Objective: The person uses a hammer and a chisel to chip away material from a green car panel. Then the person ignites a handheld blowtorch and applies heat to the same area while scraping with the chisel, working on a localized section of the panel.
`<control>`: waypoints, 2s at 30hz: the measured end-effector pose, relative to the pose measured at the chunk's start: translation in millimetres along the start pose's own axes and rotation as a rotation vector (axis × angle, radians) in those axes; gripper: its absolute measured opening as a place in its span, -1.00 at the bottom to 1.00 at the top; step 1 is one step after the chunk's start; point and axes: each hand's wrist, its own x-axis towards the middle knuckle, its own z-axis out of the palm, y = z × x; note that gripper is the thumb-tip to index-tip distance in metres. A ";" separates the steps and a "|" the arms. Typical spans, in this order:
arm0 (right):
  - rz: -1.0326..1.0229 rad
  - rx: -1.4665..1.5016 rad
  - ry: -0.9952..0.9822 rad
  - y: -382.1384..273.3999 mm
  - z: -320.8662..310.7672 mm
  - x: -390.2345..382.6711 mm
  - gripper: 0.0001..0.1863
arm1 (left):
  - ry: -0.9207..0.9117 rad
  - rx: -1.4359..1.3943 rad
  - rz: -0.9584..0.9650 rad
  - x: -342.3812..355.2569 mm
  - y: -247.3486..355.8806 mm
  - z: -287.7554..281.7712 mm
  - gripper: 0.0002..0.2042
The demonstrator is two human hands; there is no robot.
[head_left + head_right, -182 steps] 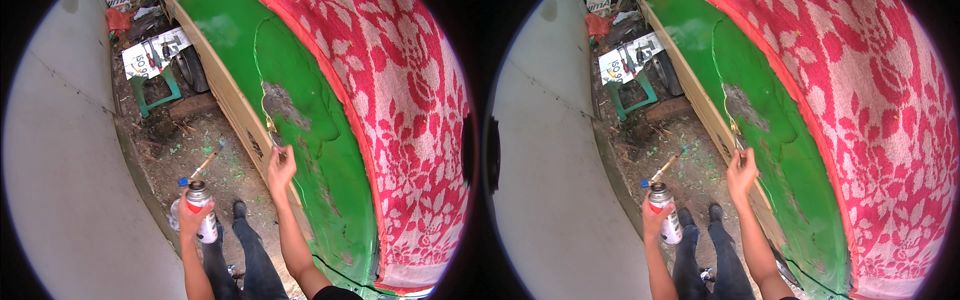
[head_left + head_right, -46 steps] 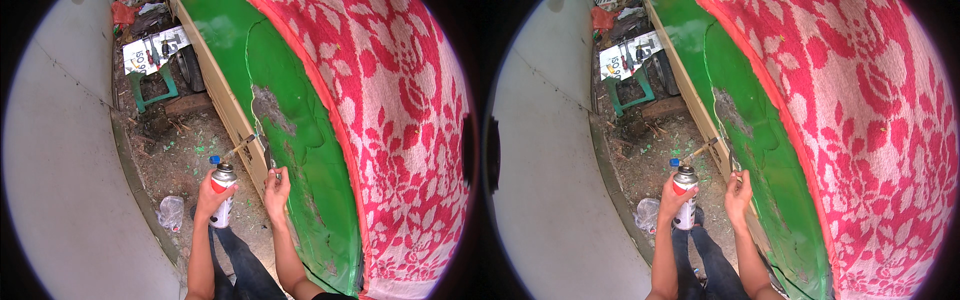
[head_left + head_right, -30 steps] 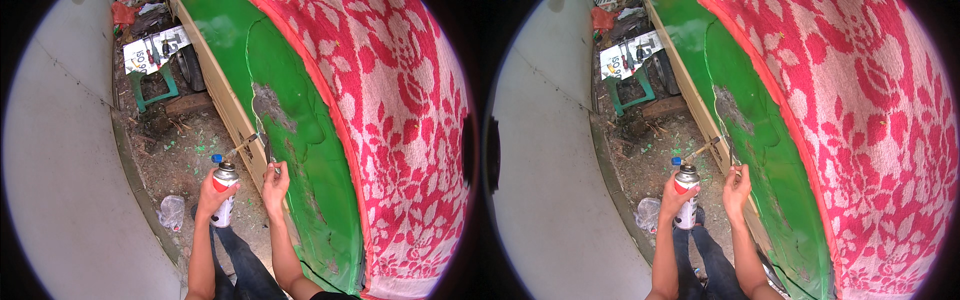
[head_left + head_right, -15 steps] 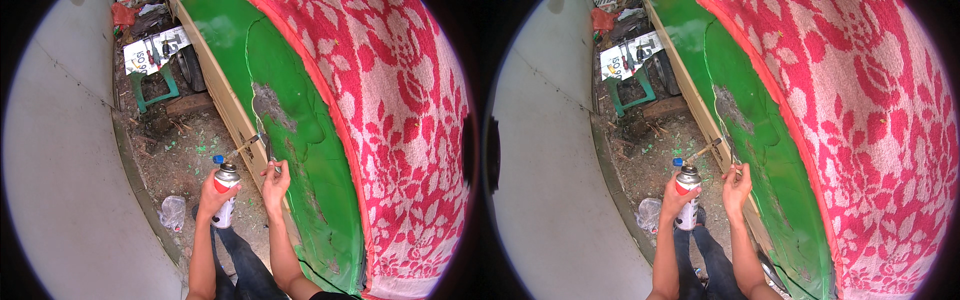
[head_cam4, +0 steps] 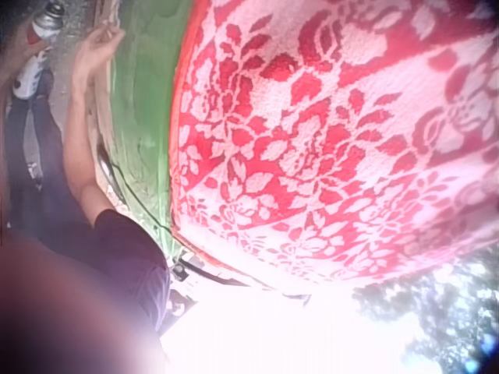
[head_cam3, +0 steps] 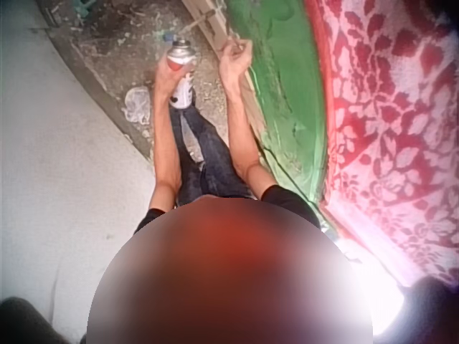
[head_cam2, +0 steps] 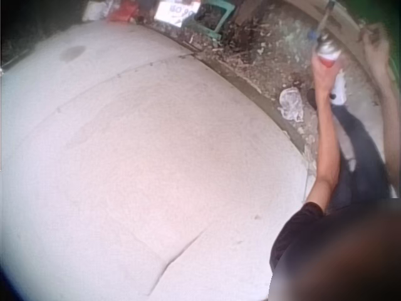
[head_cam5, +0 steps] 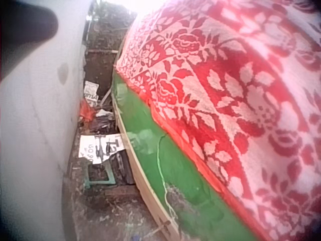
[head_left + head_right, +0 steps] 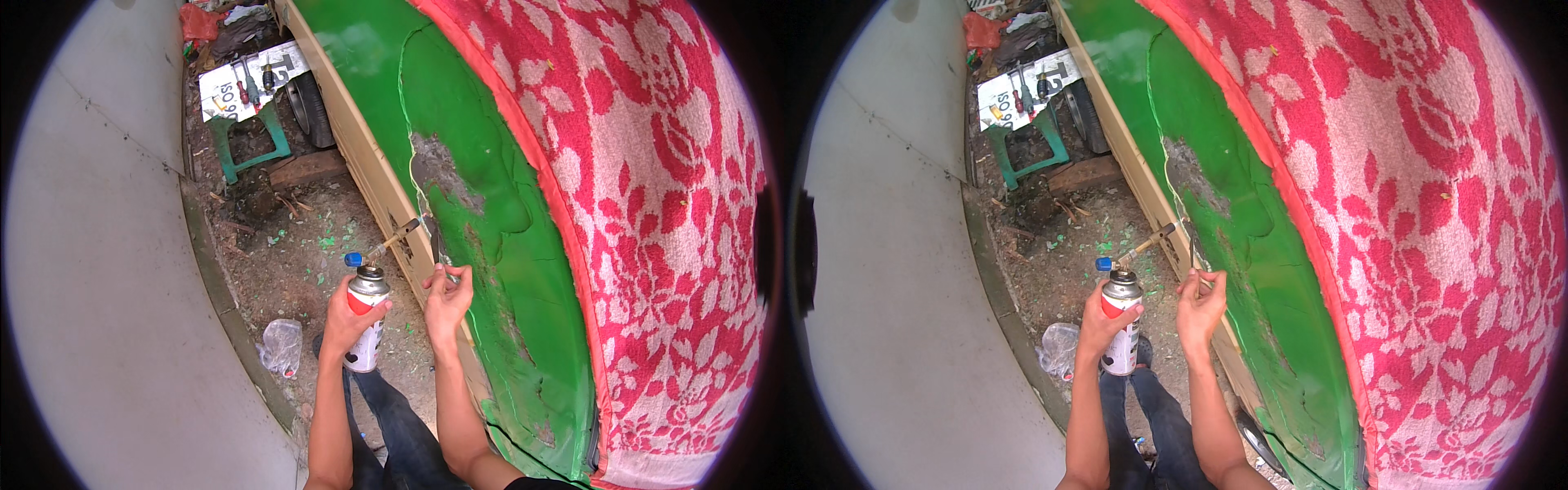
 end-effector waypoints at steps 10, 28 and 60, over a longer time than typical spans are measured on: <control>-0.054 -0.003 0.035 13.9 7.4 7.5 -0.84 | 0.006 -0.012 0.009 1.5 -2.0 1.2 -0.48; -0.072 -0.280 0.108 -16.6 44.2 21.5 -0.83 | 0.159 0.005 -0.034 -27.6 9.7 -36.5 -0.45; 0.011 -0.313 0.070 -49.8 34.2 18.2 -0.86 | 0.279 0.044 -0.082 -80.4 11.0 -93.6 -0.38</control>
